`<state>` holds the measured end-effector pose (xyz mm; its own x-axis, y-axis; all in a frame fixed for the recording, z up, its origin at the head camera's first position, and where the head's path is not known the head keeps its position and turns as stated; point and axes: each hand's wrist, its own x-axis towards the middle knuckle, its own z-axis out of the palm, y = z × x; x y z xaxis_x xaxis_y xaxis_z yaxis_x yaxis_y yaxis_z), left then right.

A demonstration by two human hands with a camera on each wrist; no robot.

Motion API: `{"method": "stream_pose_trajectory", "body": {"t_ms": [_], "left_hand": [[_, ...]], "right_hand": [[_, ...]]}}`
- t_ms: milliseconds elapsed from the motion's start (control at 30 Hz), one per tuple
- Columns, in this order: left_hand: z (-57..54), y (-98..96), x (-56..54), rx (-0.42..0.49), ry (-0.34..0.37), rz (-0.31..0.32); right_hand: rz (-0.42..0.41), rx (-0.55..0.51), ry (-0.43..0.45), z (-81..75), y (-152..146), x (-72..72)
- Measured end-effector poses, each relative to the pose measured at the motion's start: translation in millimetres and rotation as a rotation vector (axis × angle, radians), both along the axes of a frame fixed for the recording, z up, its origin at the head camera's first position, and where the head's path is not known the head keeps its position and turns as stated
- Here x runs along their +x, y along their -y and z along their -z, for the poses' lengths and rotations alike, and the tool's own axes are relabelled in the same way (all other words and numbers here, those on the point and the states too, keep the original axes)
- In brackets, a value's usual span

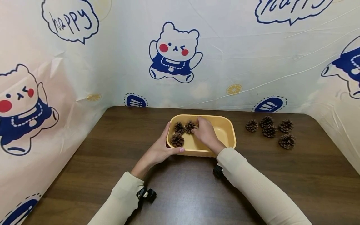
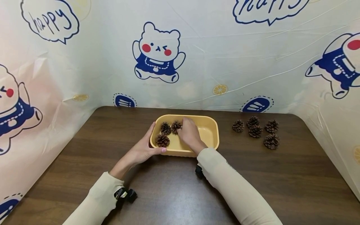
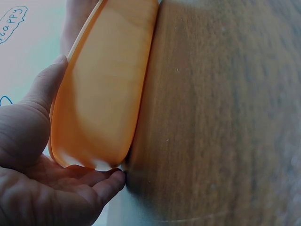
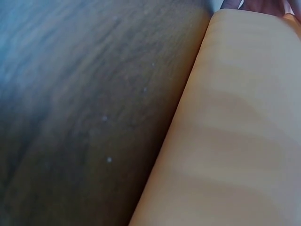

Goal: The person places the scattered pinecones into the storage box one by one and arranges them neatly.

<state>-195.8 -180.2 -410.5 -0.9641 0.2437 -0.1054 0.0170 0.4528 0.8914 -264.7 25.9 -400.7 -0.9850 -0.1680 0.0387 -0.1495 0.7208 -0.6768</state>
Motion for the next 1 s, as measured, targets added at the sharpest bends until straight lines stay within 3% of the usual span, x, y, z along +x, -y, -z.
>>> {"method": "stream_pose_trajectory", "body": {"t_ms": [567, 1000], "left_hand": [[0.6, -0.8, -0.7, -0.005, 0.011, -0.018], [0.7, -1.7, -1.1, -0.001, 0.015, -0.021]], "right_hand": [[-0.01, -0.03, -0.05, -8.7, -19, 4.7], [-0.066, -0.096, -0.064, -20.1, -43, 9.0]]}}
